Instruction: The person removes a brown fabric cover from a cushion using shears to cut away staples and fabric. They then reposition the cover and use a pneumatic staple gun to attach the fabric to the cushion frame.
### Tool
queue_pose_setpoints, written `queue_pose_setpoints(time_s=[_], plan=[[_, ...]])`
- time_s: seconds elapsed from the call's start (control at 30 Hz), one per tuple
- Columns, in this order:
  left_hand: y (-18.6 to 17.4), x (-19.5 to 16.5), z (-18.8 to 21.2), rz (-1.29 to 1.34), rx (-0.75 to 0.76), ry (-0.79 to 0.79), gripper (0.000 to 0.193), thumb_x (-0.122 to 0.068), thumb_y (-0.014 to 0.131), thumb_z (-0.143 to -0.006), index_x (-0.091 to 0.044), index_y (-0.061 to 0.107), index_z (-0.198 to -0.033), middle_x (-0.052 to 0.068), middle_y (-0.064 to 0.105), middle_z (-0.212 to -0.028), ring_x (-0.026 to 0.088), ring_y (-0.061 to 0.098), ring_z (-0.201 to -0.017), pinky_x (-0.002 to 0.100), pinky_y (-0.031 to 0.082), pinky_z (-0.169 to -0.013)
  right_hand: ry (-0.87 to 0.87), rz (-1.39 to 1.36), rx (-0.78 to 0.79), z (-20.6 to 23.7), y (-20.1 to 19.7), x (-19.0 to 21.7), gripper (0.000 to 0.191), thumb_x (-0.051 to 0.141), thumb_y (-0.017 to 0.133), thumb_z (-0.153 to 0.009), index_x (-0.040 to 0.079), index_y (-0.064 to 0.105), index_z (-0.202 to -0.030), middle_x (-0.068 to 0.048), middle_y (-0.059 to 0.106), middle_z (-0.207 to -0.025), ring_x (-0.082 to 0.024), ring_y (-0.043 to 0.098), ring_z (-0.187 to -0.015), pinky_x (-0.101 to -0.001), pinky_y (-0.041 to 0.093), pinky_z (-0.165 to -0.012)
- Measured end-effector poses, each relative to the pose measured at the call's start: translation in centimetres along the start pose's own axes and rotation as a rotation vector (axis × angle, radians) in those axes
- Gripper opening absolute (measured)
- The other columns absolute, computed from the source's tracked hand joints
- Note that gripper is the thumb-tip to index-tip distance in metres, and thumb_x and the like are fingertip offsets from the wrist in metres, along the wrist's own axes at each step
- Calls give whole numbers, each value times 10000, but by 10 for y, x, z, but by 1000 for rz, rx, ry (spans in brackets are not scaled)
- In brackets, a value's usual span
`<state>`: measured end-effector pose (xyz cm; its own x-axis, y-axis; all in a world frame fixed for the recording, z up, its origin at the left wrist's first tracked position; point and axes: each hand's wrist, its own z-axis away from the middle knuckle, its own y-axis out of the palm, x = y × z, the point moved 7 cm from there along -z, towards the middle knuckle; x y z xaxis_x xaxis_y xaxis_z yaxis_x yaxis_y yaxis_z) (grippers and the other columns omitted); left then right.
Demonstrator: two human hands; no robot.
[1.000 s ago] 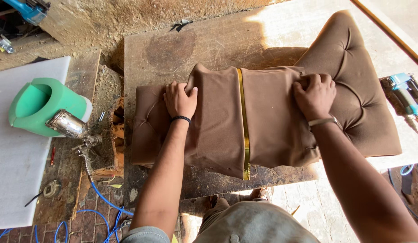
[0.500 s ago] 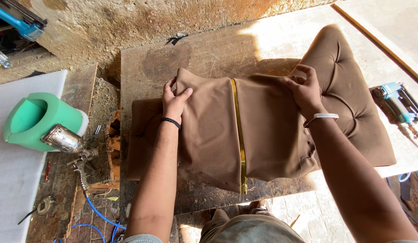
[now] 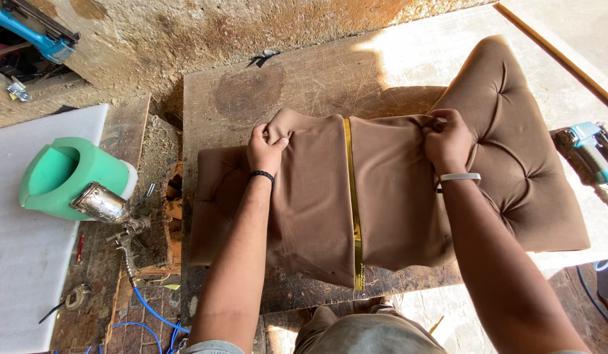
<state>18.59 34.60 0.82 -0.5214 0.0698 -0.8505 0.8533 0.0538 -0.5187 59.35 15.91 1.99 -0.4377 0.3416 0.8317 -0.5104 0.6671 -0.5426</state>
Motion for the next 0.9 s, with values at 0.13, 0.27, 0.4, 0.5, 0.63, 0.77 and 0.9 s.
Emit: queue_pose_setpoints(time_s=[0.13,0.27,0.4,0.5,0.63,0.77,0.9], plan=[[-15,-4,16,21,17,-9,682,-277,861,-780,-8,556,-1328,193,672,-1306,297,654,-1205,381,516,-1036,-54,118,7,11,-7,12,434,161,782,-890,71,654,-1294,-143,752,-1165,-248,725,-1050,-362,568,-933],[-49,13,76,117,284,-176,717,-362,796,-803,16,533,-1354,192,669,-1302,300,644,-1236,422,465,-1076,80,-22,179,52,-42,-8,607,336,829,-900,7,542,-1321,-165,662,-1167,-246,684,-1033,-353,570,-848],[-78,35,145,82,499,-336,597,-369,768,-902,29,632,-1326,187,654,-1246,248,616,-1196,450,442,-1067,369,31,506,117,-67,-39,515,331,766,-939,-56,719,-1274,-198,761,-1068,-244,698,-912,-358,556,-803],[-76,35,165,190,544,-304,454,-317,735,-891,16,730,-1199,140,767,-1105,219,692,-1057,397,514,-1007,472,-297,593,148,-68,-33,438,225,694,-948,-59,695,-1281,-168,762,-1053,-194,725,-852,-310,587,-765],[-73,19,163,357,465,-232,340,-260,688,-954,-6,721,-1177,112,742,-1071,203,668,-1012,368,526,-959,420,-514,489,151,-75,-11,360,201,610,-1001,-1,652,-1295,-108,733,-1048,-153,694,-829,-292,582,-719],[-77,-5,156,520,431,-317,361,-319,693,-928,-78,734,-1194,75,750,-1122,168,669,-1053,350,489,-999,461,-755,465,142,-80,-6,292,188,565,-1047,-19,643,-1237,-89,721,-1037,-141,696,-825,-270,589,-716],[-80,-21,156,517,406,-571,362,-452,615,-932,-165,676,-1144,49,670,-1153,214,611,-1069,494,477,-939,528,-935,427,124,-74,-10,195,197,543,-1110,57,642,-1203,-12,688,-991,-79,669,-766,-226,570,-655]])
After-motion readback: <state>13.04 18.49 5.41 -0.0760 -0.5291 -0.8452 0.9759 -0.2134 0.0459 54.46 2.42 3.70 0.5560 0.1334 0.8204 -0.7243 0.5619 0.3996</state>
